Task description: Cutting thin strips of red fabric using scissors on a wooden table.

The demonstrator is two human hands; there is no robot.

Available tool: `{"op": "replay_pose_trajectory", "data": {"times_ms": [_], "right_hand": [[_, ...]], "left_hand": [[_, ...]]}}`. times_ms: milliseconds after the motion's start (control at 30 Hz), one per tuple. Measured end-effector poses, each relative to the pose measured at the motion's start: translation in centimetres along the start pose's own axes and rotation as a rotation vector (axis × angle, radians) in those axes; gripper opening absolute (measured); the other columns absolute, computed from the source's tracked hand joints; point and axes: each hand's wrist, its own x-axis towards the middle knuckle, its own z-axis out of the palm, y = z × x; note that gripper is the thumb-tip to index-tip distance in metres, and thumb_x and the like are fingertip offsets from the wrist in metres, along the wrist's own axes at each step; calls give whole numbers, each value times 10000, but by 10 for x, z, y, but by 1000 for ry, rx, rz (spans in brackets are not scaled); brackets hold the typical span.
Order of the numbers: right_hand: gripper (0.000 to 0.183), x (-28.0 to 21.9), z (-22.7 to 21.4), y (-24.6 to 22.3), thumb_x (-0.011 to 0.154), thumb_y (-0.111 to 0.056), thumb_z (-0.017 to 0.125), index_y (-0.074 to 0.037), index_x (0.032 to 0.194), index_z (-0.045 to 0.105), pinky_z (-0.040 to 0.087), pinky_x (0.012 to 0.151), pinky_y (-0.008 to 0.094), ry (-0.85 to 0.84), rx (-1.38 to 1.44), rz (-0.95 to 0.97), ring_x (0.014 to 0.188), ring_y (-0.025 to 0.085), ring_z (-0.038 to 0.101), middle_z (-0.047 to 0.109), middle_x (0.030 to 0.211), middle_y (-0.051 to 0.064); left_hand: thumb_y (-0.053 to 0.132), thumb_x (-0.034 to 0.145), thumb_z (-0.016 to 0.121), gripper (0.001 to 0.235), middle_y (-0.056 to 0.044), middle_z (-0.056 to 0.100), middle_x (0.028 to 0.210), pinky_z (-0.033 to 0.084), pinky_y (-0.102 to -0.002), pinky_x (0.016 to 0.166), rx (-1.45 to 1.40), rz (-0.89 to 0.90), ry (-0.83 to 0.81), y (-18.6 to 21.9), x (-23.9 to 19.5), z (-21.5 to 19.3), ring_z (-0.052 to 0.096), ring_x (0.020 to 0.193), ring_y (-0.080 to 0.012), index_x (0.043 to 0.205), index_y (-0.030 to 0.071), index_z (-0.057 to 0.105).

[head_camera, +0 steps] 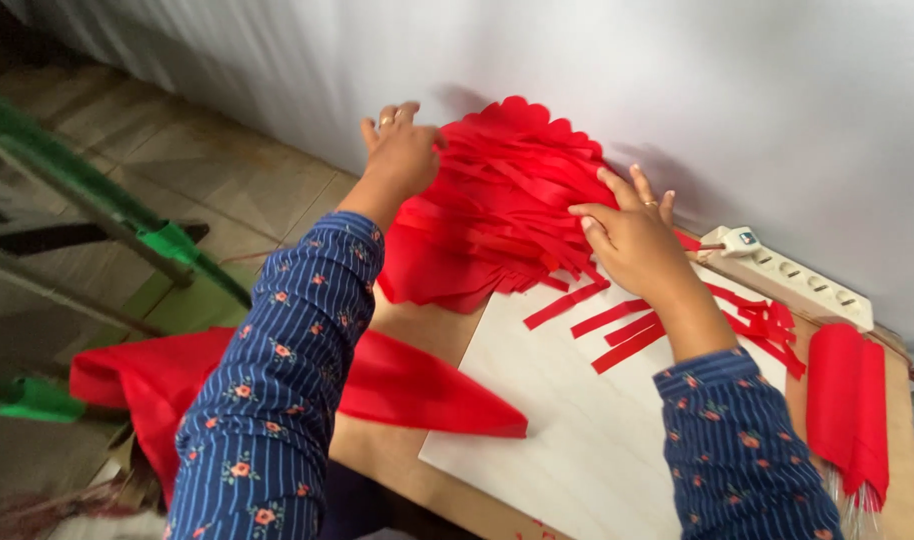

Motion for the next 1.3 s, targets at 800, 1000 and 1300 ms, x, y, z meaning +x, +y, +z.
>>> {"op": "replay_pose_trajectory", "data": {"times_ms": [800, 1000, 1300], "right_hand": [[618, -226, 90, -73, 846, -62, 803, -189, 1423, 621, 626, 752, 283, 82, 933, 278, 785, 142, 744, 779, 890, 76], [327, -270, 81, -66, 871, -78, 803, -35, 1190, 750, 641, 717, 367, 245, 1181, 471, 780, 187, 754, 783, 932, 133], [188, -335, 79, -18, 918, -79, 773, 30, 1069, 751, 647, 694, 424, 564, 1242, 657, 783, 257, 748, 762, 895, 149]], "left_hand": [[246, 881, 774, 499, -199, 708, 1189, 266, -634, 1133, -300, 592, -451, 76, -294, -51, 623, 1215, -404, 1307, 133, 539], [242, 944, 707, 311, -175, 764, 1053, 539, -523, 953, -410, 591, -553, 127, -298, -49, 721, 1054, -396, 1221, 101, 694], [372, 943, 692, 376, -187, 768, 1005, 567, -540, 908, -407, 677, -499, 143, -307, -24, 729, 1025, -414, 1254, 161, 670]]}}
